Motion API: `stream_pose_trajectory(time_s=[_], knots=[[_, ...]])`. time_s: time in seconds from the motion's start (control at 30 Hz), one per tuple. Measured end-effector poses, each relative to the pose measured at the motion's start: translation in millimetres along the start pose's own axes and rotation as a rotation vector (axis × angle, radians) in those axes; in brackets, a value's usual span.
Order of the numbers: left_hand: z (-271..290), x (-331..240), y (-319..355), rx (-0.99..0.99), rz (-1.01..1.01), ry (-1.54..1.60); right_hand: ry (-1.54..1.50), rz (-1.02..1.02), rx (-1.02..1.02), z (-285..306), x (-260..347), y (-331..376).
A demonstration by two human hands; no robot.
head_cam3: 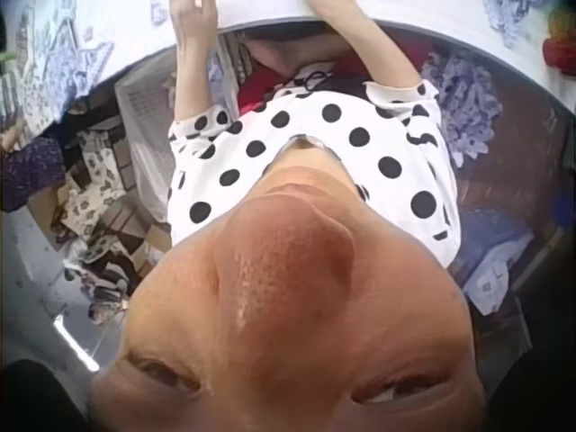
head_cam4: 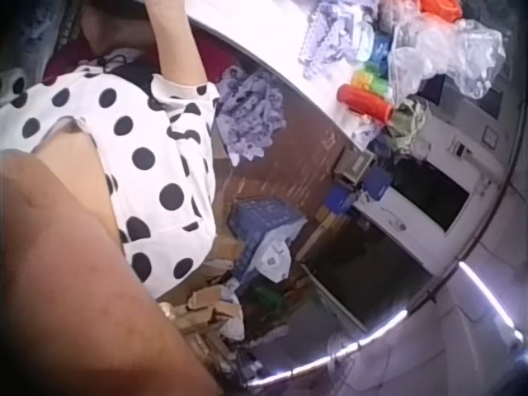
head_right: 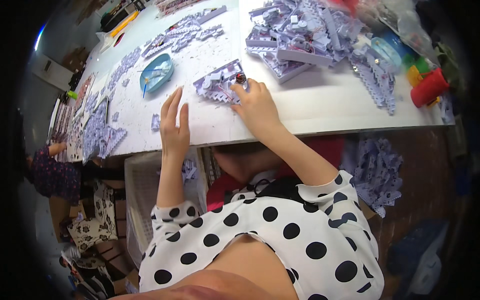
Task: The person assembles small mechanical components into white plastic housing units by hand, then places the completed units into a blue dish.
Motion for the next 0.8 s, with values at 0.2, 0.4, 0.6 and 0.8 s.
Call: stream_pose_trajectory(time_s=[0.2,0.4,0.6,0.8], knots=[[1.4,20.7,44.8,-0.071,0.174,0.115,-0.065,0.04,0.004,11.1,-10.6,-35.9],[3.3,38.3,61.3,-0.095,0.257,0.026,0.05,0.071,-0.228,93.8,-32.1,-99.8],[1.6,36.3,60.1,-0.141,0.208,0.042,0.268,-0.131,-0.186,179.4,-138.4,-107.2],[7.3,38.0,64.3,-0.164,0.195,-0.017,0.262,-0.159,-0.11,192.1,-168.1,-70.9]])
Point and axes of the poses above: each hand's wrist, its own y-axis away from the middle knuckle, its own z-axis out of the back of the hand, x = y × z, the point moved 10 cm from there along -y, towards the middle knuckle, and after that the axes turned 2 degrees about x, right-handed, at the moved point
